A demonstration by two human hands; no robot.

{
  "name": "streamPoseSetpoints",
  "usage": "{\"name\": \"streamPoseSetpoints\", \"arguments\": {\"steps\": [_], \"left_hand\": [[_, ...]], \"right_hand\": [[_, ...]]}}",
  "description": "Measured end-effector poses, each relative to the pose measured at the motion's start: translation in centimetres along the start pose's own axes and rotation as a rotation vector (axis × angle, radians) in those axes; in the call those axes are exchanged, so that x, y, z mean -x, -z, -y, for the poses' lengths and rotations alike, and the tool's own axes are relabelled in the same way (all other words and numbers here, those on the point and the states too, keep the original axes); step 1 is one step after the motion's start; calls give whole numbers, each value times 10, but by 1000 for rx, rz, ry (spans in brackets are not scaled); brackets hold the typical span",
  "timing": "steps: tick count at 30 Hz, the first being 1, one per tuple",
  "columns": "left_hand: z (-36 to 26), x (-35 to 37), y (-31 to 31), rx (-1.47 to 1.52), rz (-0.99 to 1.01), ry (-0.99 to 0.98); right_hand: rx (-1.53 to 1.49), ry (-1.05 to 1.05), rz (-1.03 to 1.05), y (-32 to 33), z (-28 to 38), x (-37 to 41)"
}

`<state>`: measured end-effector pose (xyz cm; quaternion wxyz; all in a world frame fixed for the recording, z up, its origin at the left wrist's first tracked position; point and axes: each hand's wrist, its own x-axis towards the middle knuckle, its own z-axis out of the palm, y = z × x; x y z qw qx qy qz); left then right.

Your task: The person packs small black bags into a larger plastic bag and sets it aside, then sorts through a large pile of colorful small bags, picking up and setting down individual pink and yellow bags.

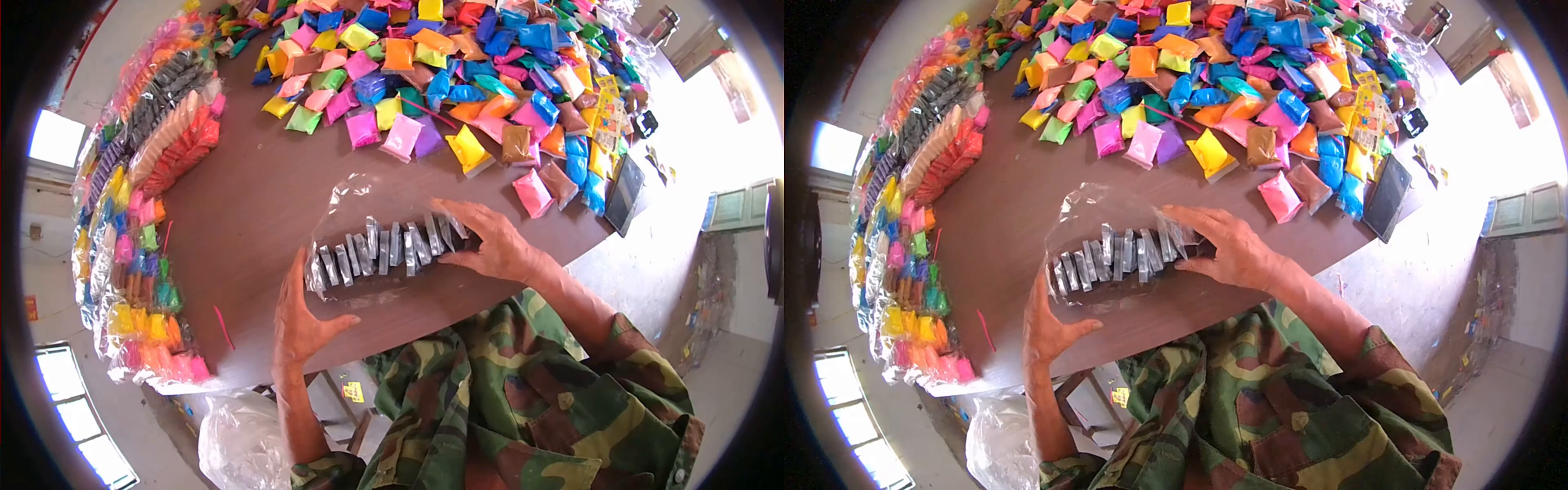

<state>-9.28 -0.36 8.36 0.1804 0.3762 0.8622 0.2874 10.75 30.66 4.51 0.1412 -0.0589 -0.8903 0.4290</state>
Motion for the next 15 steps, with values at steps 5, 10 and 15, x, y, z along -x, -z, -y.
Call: {"name": "streamPoseSetpoints", "arguments": {"steps": [5, 10, 15], "left_hand": [[3, -2, -13, -73, -166, 60], [20, -12, -20, 4, -264, -30], [11, 8, -9, 259, -241, 90]], "right_hand": [[-143, -82, -41, -1, -3, -4], [-373, -124, -63, 2, -2, -11], [-488, -213, -8, 4, 14, -19]]}}
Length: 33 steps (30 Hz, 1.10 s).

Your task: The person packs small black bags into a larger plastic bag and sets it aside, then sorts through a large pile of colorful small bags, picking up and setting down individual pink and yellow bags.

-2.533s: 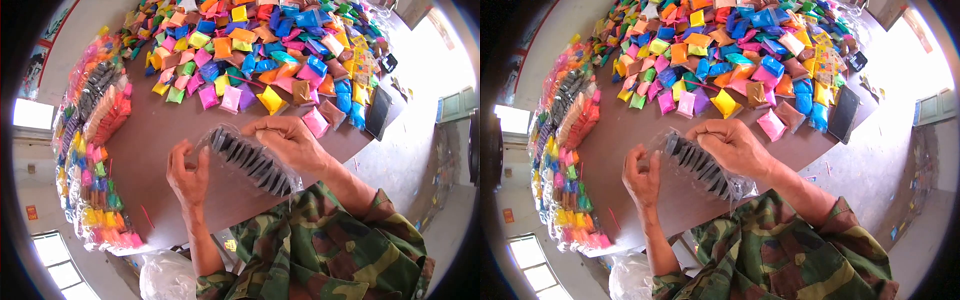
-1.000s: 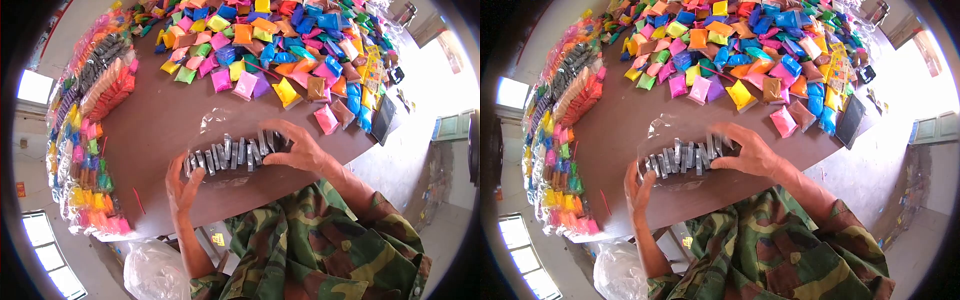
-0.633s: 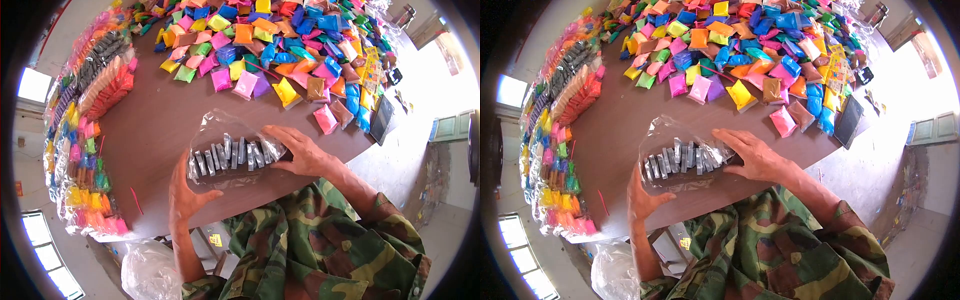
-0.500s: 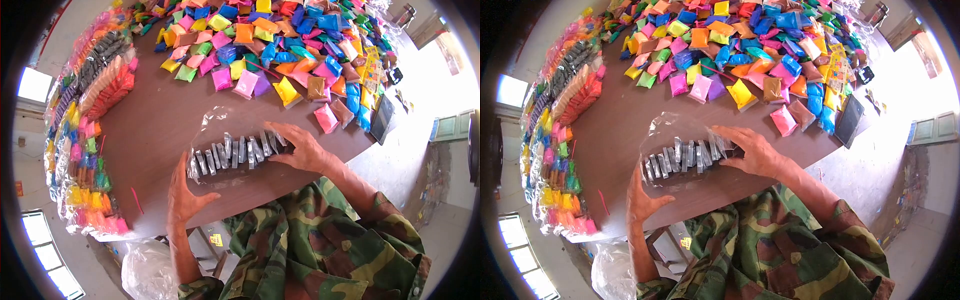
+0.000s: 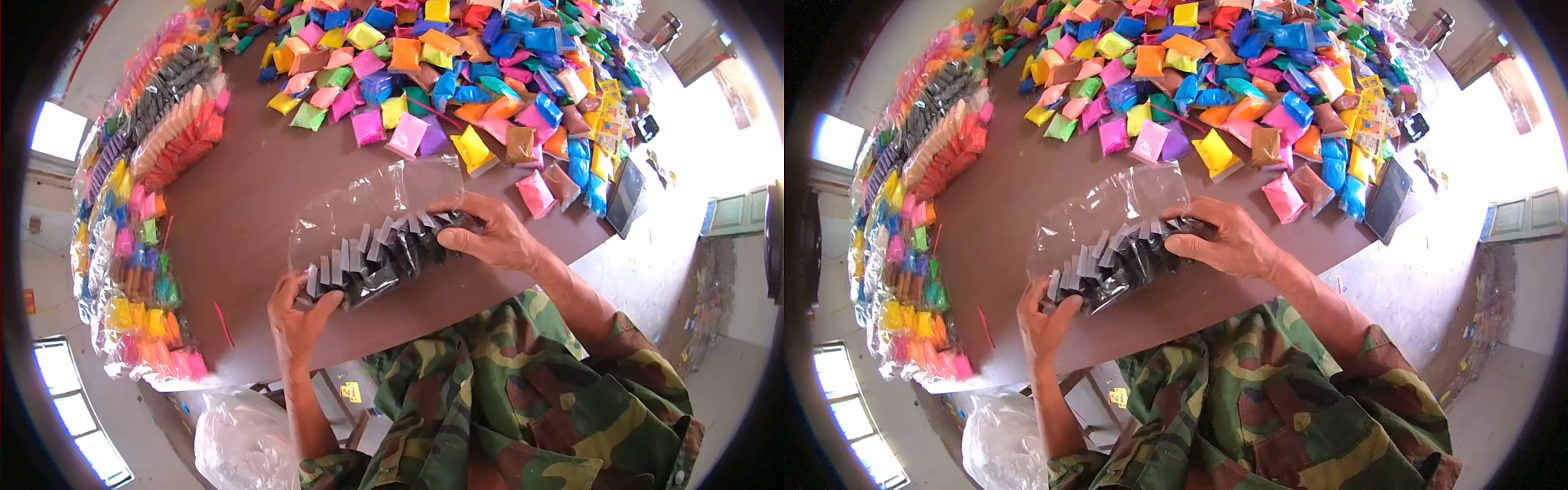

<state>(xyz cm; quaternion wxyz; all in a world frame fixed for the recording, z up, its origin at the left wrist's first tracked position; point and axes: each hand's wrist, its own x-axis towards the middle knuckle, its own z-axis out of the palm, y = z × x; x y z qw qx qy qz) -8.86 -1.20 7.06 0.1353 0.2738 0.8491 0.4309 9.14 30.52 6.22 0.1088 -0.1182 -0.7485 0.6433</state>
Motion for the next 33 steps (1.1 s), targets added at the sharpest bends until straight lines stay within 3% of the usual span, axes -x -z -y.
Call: {"name": "streamPoseSetpoints", "arguments": {"steps": [4, 7, 10, 13, 16, 19, 22, 28, 33], "left_hand": [[-19, 16, 11, 217, 27, 280], [1, 16, 8, -80, -45, 273], [2, 21, -1, -135, -202, 200], [13, 27, -3, -202, -237, 182], [15, 35, -9, -56, -408, 116], [21, 47, 1, -274, -501, -100], [0, 54, 7, -492, -406, -351], [-35, 30, -5, -497, -44, -318], [-27, 14, -9, -517, 59, -311]], "right_hand": [[183, -96, 25, -10, 1, -4], [535, 110, -25, -22, -7, -14], [540, 23, -137, -32, 7, -11], [696, 223, -297, -33, 6, -6], [754, 425, -212, -33, 29, -2], [763, 556, -6, -42, 40, -8], [723, 594, 142, -50, 36, -20], [768, 654, 304, -69, 32, -40], [721, 600, 427, -84, 19, -50]]}}
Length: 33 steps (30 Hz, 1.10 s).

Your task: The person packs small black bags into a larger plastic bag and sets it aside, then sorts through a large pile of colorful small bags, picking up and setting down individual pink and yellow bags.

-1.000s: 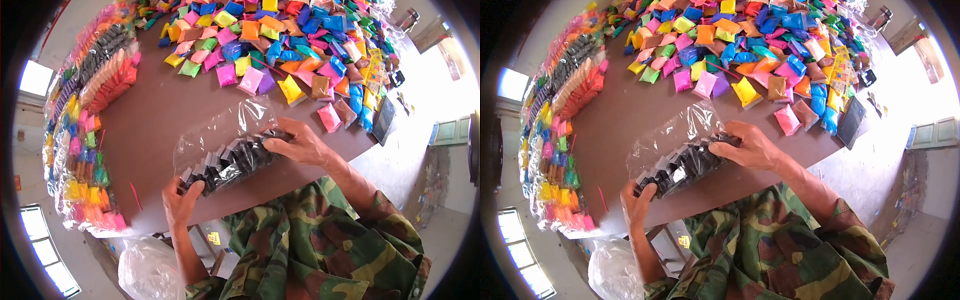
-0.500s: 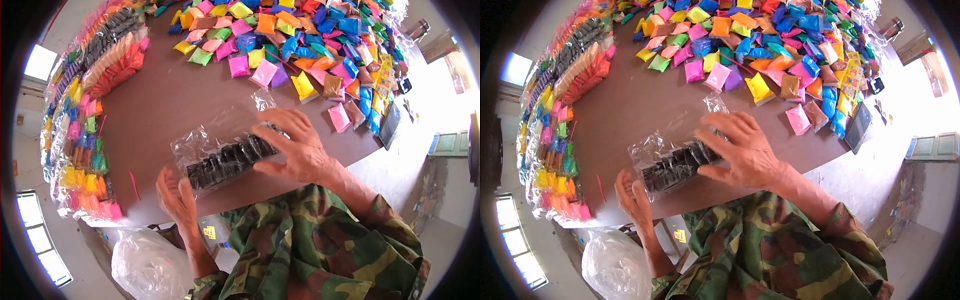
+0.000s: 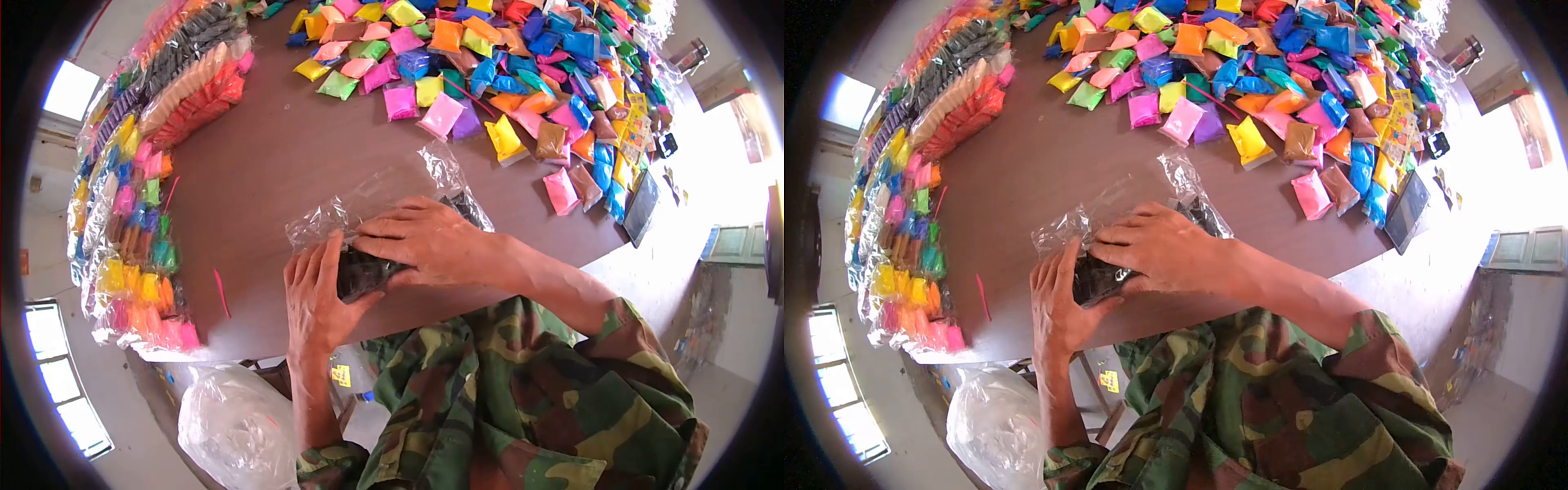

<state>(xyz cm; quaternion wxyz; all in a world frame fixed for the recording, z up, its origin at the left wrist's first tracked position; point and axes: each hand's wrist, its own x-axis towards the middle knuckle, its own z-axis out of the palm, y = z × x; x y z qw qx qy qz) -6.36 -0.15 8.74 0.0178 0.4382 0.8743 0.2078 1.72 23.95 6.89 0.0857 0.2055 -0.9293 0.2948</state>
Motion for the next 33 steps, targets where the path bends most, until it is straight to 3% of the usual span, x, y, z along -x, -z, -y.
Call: {"name": "streamPoseSetpoints", "arguments": {"steps": [7, 10, 13, 16, 19, 25, 28, 33], "left_hand": [[11, -2, 10, 160, 177, 163], [-2, -4, 11, 256, 80, 219], [-4, -4, 6, 147, -76, -4], [1, -1, 4, 201, 21, 35], [3, 2, 1, 223, 40, 67], [-2, 5, -2, 198, -47, 52], [3, 5, -9, 201, -119, -38], [1, 11, -13, 185, -25, 73]], "right_hand": [[-208, -42, 25, -5, -8, -10], [-181, -67, 51, 2, -4, -14], [-179, -53, 50, 2, -5, -15], [-207, -120, 139, 6, -1, -17], [-114, -76, -95, 0, 5, -4], [25, -10, -350, 36, 6, 20], [-33, -226, -332, 37, -7, 44], [-141, -264, -408, 12, -8, 64]]}}
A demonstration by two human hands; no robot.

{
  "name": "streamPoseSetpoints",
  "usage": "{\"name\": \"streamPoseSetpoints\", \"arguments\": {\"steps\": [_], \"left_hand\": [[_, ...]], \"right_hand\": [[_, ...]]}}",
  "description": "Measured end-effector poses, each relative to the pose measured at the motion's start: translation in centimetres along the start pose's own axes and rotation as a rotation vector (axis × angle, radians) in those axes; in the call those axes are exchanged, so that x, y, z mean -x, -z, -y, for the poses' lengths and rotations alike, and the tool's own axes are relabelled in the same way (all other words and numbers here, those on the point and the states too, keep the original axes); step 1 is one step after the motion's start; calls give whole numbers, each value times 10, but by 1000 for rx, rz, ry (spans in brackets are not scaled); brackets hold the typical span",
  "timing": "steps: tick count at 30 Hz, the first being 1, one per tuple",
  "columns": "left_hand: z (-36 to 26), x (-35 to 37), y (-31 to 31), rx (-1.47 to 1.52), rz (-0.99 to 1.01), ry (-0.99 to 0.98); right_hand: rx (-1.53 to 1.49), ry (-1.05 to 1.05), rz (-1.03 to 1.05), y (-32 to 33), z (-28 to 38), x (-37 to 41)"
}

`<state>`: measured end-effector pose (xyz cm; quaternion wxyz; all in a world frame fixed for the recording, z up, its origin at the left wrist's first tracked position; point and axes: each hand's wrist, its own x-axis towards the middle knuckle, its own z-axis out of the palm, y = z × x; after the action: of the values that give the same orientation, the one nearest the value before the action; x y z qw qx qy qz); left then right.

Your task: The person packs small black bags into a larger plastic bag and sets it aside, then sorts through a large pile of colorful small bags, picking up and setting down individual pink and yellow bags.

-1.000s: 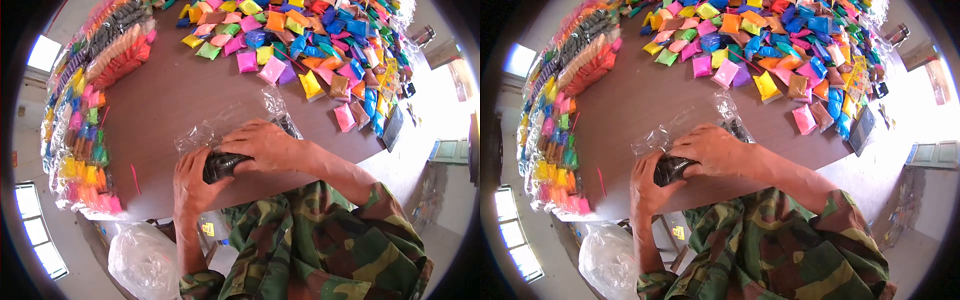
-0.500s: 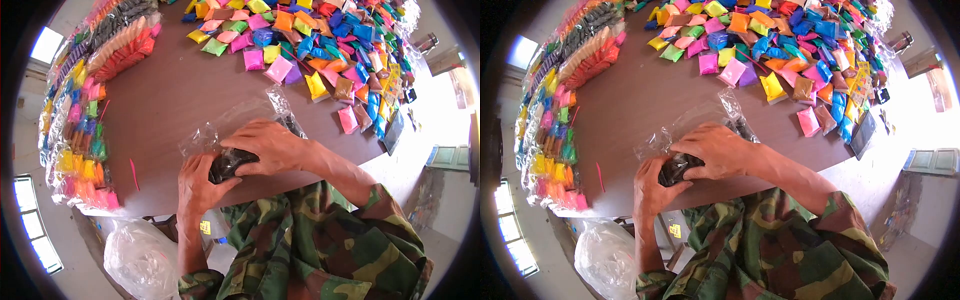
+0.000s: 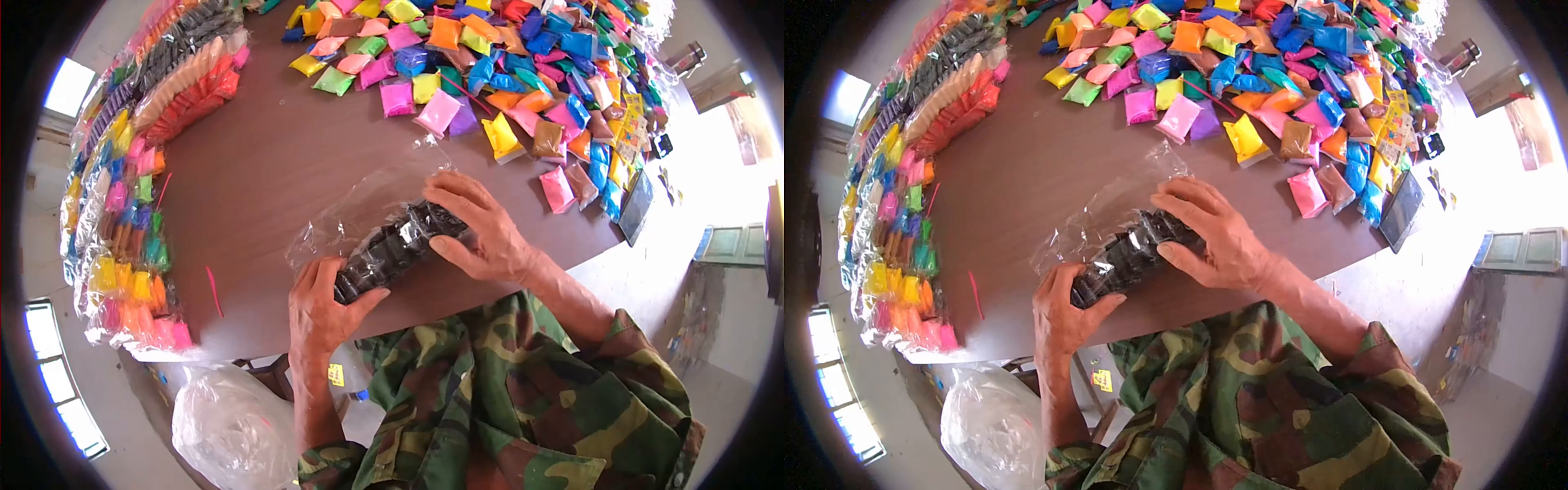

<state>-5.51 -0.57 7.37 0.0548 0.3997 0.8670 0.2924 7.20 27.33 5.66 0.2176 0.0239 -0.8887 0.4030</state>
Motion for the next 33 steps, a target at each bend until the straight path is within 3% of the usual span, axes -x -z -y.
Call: {"name": "streamPoseSetpoints", "arguments": {"steps": [4, 7, 9, 13, 16, 19, 26, 33], "left_hand": [[-3, 4, 2, -6, 46, 41], [-14, 2, 10, -188, 19, -20], [-24, -4, 13, -201, -11, -79], [-48, -26, 4, -136, 2, -99], [-51, -33, -9, -80, 120, -66], [-43, -34, -18, -40, 94, -97], [-41, -32, -10, 42, 250, 68], [-73, -42, -17, -57, 66, -101]], "right_hand": [[-98, -85, -123, -4, 5, 6], [-274, -230, -267, -2, 8, 3], [-565, -371, -316, -7, 1, 5], [-794, -449, -302, -11, -16, 8], [-745, -577, -252, -5, -14, 10], [-668, -643, -201, 3, -14, 11], [-577, -635, -178, 0, -14, 0], [-550, -664, -198, -7, -17, -1]]}}
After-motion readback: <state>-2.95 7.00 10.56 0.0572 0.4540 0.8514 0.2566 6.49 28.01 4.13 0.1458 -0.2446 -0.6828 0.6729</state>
